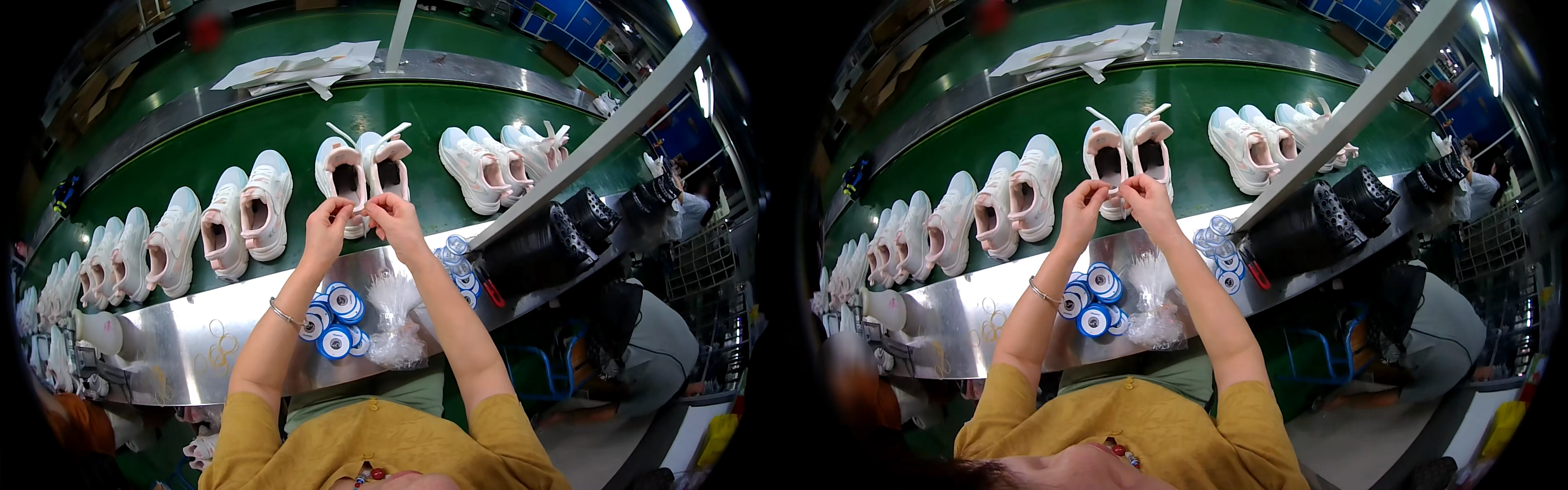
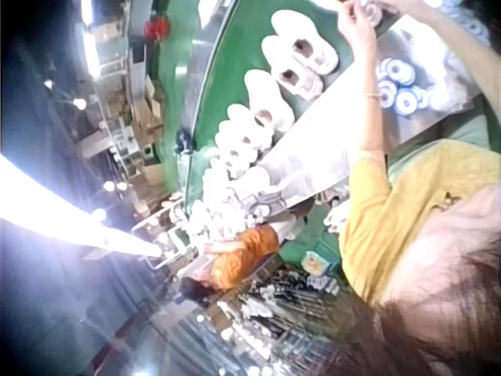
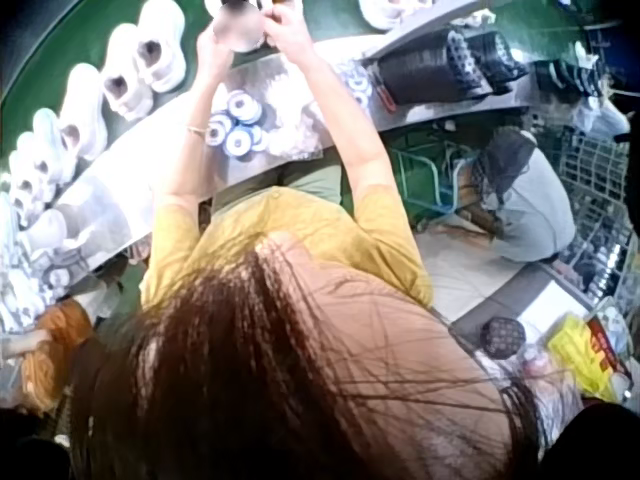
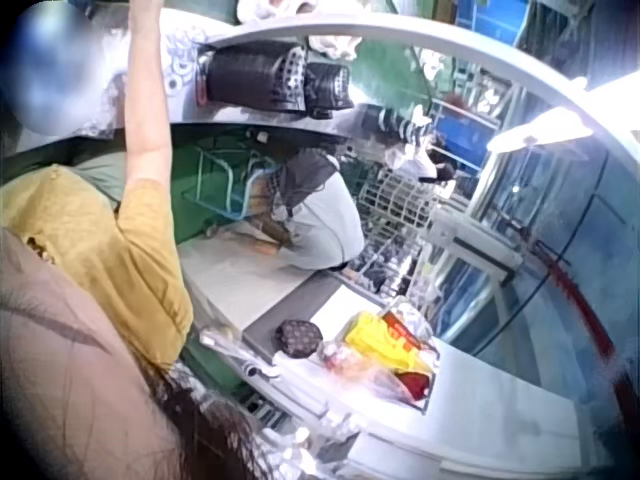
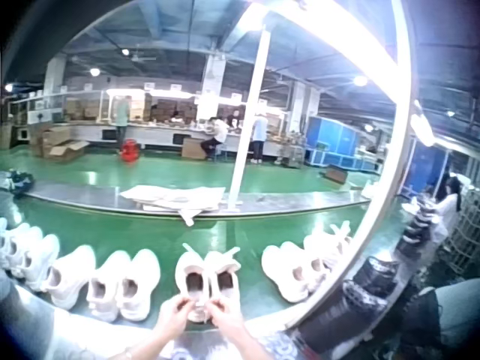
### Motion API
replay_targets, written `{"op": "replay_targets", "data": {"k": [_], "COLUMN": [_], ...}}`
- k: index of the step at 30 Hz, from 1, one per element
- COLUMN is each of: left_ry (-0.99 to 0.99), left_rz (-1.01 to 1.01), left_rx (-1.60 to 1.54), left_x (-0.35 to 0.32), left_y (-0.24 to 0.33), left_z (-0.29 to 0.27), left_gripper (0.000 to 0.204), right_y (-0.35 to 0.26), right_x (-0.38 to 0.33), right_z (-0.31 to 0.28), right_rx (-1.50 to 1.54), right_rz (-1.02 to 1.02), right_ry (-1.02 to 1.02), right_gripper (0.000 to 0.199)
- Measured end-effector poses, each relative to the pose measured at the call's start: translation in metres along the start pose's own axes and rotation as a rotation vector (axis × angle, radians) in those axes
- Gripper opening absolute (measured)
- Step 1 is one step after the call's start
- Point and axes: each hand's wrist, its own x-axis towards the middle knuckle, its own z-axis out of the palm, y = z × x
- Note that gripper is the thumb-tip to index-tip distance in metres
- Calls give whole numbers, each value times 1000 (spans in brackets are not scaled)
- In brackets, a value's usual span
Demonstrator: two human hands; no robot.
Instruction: The person repeatedly picks small blue-and-white circular inserts from a pile and places one into each shoe on a moving conveyor belt. The person handles the shoes one at a time, inserting the pieces into the heel area and then moving the shoes forward along the belt.
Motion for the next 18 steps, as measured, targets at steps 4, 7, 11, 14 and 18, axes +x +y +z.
{"op": "replay_targets", "data": {"k": [4,7,11,14,18], "left_ry": [-42,-29,1,11,19], "left_rz": [42,57,76,98,120], "left_rx": [71,92,137,184,194], "left_x": [-2,-4,-3,-5,-5], "left_y": [-8,-6,-7,3,0], "left_z": [-4,-2,-1,1,3], "left_gripper": [19,21,24,25,24], "right_y": [2,1,5,5,1], "right_x": [1,1,2,3,2], "right_z": [1,1,1,1,2], "right_rx": [35,45,-20,-52,-116], "right_rz": [40,55,17,-4,-25], "right_ry": [-77,-88,-80,-81,-94], "right_gripper": [11,11,13,14,14]}}
